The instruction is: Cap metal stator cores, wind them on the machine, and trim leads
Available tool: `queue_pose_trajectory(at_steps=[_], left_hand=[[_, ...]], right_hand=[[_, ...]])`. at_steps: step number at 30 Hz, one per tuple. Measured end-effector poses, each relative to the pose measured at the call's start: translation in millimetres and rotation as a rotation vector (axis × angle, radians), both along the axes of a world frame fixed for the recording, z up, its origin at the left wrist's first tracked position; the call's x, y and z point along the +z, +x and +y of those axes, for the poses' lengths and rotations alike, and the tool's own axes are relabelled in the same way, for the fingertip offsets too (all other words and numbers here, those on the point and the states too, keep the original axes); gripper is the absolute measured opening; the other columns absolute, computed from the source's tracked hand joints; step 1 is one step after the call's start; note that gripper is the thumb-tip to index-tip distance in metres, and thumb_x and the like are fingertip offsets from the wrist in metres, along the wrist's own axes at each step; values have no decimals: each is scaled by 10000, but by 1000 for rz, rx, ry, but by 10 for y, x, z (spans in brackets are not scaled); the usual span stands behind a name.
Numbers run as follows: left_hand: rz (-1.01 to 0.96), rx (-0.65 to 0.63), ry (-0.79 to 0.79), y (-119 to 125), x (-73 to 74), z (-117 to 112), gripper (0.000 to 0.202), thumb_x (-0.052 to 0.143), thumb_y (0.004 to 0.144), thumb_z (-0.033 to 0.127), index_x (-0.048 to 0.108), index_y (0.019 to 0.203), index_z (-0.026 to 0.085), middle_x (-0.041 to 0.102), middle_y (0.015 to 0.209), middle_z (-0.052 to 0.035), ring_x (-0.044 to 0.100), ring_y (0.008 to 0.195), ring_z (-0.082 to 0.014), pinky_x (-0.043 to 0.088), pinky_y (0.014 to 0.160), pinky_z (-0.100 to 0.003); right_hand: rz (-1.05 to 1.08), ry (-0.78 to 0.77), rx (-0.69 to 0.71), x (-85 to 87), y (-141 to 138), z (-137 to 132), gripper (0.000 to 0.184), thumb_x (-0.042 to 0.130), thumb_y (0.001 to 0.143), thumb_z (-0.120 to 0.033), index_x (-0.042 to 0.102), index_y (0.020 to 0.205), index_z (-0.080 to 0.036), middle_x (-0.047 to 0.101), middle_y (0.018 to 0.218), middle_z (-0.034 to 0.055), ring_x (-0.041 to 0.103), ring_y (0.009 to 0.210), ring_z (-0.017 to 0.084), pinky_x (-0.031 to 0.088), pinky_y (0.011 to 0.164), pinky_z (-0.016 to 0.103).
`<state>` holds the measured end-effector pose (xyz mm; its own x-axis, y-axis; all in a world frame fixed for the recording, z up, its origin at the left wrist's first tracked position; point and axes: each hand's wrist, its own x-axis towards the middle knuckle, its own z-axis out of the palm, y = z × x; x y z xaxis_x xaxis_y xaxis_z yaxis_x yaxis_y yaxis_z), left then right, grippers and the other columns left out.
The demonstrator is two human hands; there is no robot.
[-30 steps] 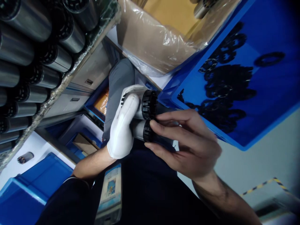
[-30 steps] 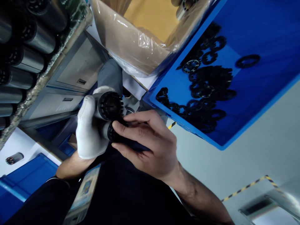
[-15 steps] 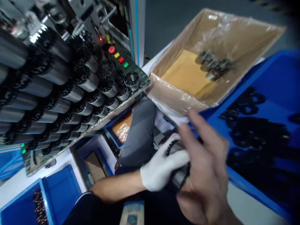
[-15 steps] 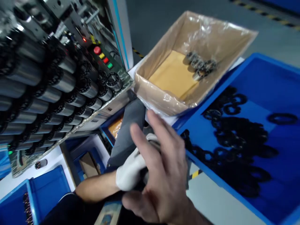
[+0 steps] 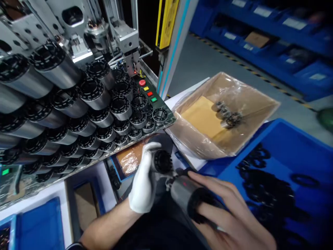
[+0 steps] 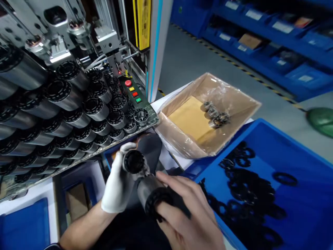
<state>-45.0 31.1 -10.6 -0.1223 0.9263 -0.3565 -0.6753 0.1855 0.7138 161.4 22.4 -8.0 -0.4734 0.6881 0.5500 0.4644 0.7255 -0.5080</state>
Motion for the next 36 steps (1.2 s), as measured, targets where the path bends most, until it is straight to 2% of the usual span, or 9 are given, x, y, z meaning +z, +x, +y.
queue_pose_trajectory(at_steps=[5, 8, 10, 16, 21, 25, 28, 32, 36], left_hand=[[-94, -240, 142, -290, -179, -155, 467, 842, 1020, 663, 623, 1217, 301, 820, 1169, -34, 609, 533, -89, 574, 493, -223], [27, -243, 104, -343, -258, -302, 546, 1011, 850, 439, 659, 1240, 293, 836, 1123, -52, 668, 710, -119, 576, 616, -194], [122, -226, 89, -368, -280, -362, 454, 972, 778, 258, 682, 1127, 265, 815, 1022, -47, 719, 908, -188, 592, 756, -235], [222, -278, 176, -540, -188, -346, 528, 865, 686, 41, 672, 1098, 308, 795, 1108, 1, 732, 1002, -211, 531, 847, -281], [479, -276, 277, -664, 155, -326, 433, 964, 905, 355, 758, 1287, 356, 738, 1270, -63, 729, 1162, -270, 561, 966, -353], [847, -52, 294, -736, 501, -315, 655, 1099, 785, 495, 777, 1356, 493, 804, 1311, -21, 794, 1165, -313, 639, 955, -417], [1238, 86, 346, -805, 838, -221, 647, 1089, 765, 562, 798, 1341, 520, 849, 1328, 1, 816, 1188, -402, 673, 1010, -566], [1827, 115, 536, -794, 1371, 212, 643, 1050, 813, 526, 806, 1403, 452, 850, 1320, -28, 774, 1225, -466, 578, 1172, -675], [2202, -55, 667, -744, 1620, 903, 539, 923, 903, 495, 827, 1329, 179, 772, 1101, -127, 730, 1215, -449, 371, 1365, -731]], right_hand=[[15, 35, -61, 362, -213, 804, 73, 764, 1114, -266, 695, 1137, -273, 775, 1406, 122, 799, 1255, 296, 688, 1011, 416], [-11, 41, -26, 404, -489, 1360, 91, 756, 1110, -249, 677, 1152, -263, 768, 1291, 109, 809, 1180, 284, 687, 982, 401], [-39, 21, -3, 401, -669, 1633, 123, 770, 1075, -195, 673, 1128, -249, 758, 1226, 95, 804, 1062, 261, 680, 934, 391], [-43, -88, 82, 415, -950, 1908, 132, 806, 1015, -159, 694, 1046, -223, 752, 1155, 69, 723, 821, 189, 636, 830, 364], [15, -152, 125, 424, -959, 1937, 331, 842, 922, -40, 715, 1172, -217, 727, 1049, 4, 716, 801, 164, 646, 825, 334], [108, -257, 203, 386, -887, 1920, 568, 747, 931, 19, 702, 1442, -226, 719, 1099, 3, 776, 851, 154, 712, 876, 330], [160, -234, 212, 337, -726, 1844, 679, 716, 983, -33, 630, 1619, -254, 733, 1379, 79, 827, 1000, 173, 755, 953, 367], [249, -107, 78, 167, -260, 1634, 548, 812, 1027, -196, 707, 1559, -278, 747, 1486, 118, 848, 1055, 231, 783, 917, 412], [320, -156, -113, -234, 479, 1354, 484, 922, 1003, -327, 785, 1467, -309, 850, 1162, 72, 876, 901, 256, 778, 857, 389]])
